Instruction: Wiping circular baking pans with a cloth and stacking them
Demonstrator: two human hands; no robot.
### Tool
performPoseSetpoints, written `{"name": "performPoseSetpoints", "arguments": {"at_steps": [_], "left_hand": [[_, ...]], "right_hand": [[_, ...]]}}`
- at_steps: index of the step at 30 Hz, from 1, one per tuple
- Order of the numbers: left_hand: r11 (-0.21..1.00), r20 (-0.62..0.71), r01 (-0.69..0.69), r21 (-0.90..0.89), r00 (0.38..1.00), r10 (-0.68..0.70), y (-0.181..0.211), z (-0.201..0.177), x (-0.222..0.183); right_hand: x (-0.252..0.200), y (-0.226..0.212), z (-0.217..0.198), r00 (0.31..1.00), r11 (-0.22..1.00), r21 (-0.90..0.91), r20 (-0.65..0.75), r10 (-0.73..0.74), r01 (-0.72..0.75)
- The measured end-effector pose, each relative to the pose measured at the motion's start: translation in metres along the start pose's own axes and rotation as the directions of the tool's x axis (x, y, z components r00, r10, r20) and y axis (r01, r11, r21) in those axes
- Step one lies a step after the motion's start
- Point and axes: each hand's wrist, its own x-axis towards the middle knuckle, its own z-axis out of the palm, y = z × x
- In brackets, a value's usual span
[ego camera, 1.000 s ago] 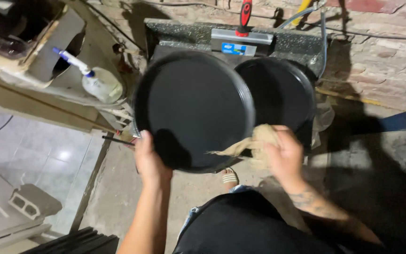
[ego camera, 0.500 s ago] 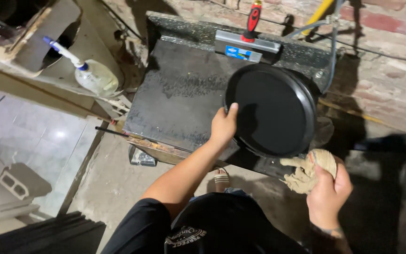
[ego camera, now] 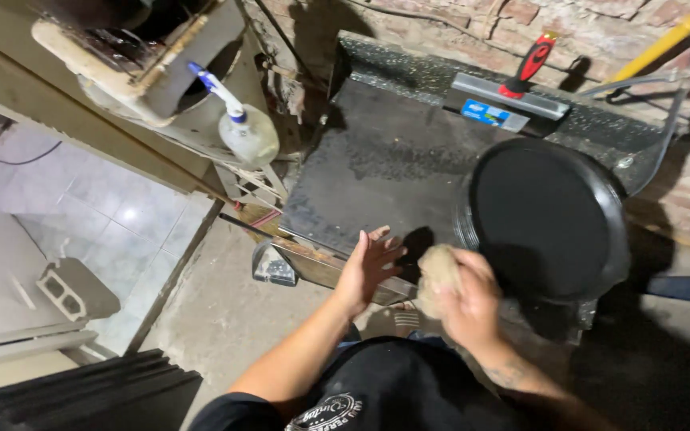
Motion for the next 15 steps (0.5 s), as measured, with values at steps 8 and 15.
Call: {"name": "performPoseSetpoints", "arguments": {"at_steps": [8,15], "left_hand": [[0.949,0.107,0.032,-0.313,0.994,0.001,0.063,-0.054,-0.05],[0.97,0.46,-0.14,-0.198,0.861,0.218,0.112,-0.132,-0.099]], "right_hand": [[0.046,0.001,0.175,0.989,0.987,-0.084,0.045,0.144,-0.14],[0.138,0.011,0.173,0.965,0.846,-0.473,0.031,-0.262,0.245]]}}
